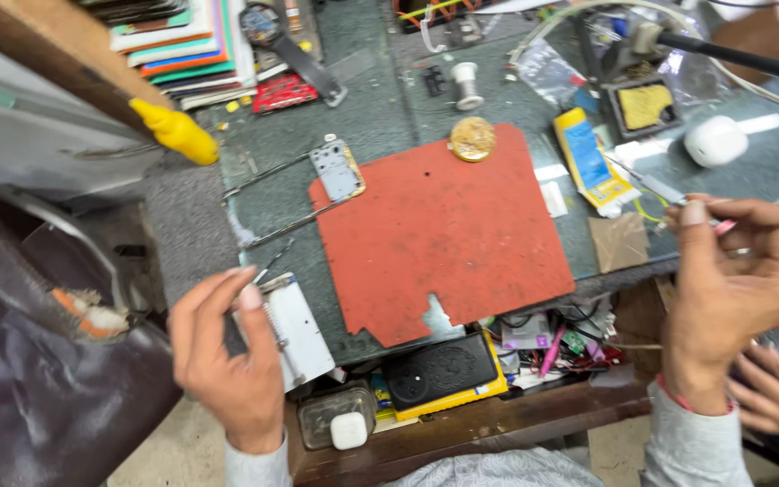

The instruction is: The person uses a prying tool to separate a light-blue smartphone back cover from its chassis, then places the cover aside. They pick up a second smartphone with its back already open, use a screwdriver to remove screws from the internal frame, and continue unscrewing components while the phone remains open on the workbench.

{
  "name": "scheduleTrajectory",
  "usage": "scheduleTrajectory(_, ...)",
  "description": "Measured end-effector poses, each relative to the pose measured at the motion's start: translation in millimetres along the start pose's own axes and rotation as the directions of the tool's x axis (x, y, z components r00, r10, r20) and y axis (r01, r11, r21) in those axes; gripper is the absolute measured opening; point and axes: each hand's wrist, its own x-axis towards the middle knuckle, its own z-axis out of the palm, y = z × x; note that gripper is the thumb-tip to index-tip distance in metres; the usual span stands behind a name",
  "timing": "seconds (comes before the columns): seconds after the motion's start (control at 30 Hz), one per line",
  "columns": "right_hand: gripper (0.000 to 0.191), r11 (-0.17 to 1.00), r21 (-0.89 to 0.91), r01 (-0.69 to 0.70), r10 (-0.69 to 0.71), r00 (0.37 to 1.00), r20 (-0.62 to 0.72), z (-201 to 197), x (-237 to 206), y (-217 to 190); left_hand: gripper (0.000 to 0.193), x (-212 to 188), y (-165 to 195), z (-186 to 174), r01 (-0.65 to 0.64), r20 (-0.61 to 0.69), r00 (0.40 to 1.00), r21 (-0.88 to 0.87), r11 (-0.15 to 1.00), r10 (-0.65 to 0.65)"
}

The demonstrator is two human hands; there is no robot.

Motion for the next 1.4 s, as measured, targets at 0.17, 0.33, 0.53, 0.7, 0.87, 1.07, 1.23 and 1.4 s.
scheduleTrajectory(0.17,0.011,0.992,-0.093,0.087,-0.09,0.995,-0.03,-7.7,-9.5,22.3,0.008,-30.2,-6.8,-7.9,0.006,-0.054,0.999,0.062,0.998,-0.002)
scheduleTrajectory(0.33,0.017,0.916,-0.34,0.214,-0.192,0.976,0.099,-9.4,5.4,37.3,0.004,-50.8,0.8,-17.0,-0.106,0.04,0.994,0.023,0.994,0.105)
scheduleTrajectory(0.53,0.013,0.794,-0.439,0.42,-0.34,0.906,0.252,-1.6,16.8,24.9,0.01,-56.8,32.3,-13.2,-0.467,0.185,0.838,-0.245,0.85,0.513)
scheduleTrajectory(0.7,0.016,0.766,-0.372,0.523,-0.327,0.817,0.476,8.3,6.8,9.0,0.012,-54.8,59.2,-8.0,-0.579,0.235,0.72,-0.315,0.752,0.653)
scheduleTrajectory(0.87,0.019,0.767,-0.372,0.523,-0.278,0.793,0.542,15.9,12.6,3.0,0.015,-37.9,81.2,-6.7,-0.698,0.225,0.583,-0.352,0.623,0.78)
scheduleTrajectory(1.07,0.013,0.744,-0.344,0.573,-0.276,0.732,0.623,20.2,21.9,3.0,0.019,-37.0,109.6,-5.2,-0.757,0.219,0.502,-0.356,0.548,0.836)
scheduleTrajectory(1.23,0.014,0.617,-0.384,0.687,-0.329,0.668,0.667,17.0,13.3,4.5,0.022,-38.6,89.7,-18.0,-0.581,0.316,0.67,-0.34,0.74,0.671)
scheduleTrajectory(1.4,0.015,0.754,-0.465,0.464,-0.188,0.83,0.524,-27.2,2.5,-19.6,0.022,-61.5,75.1,-15.2,-0.315,0.485,0.752,-0.33,0.89,0.446)
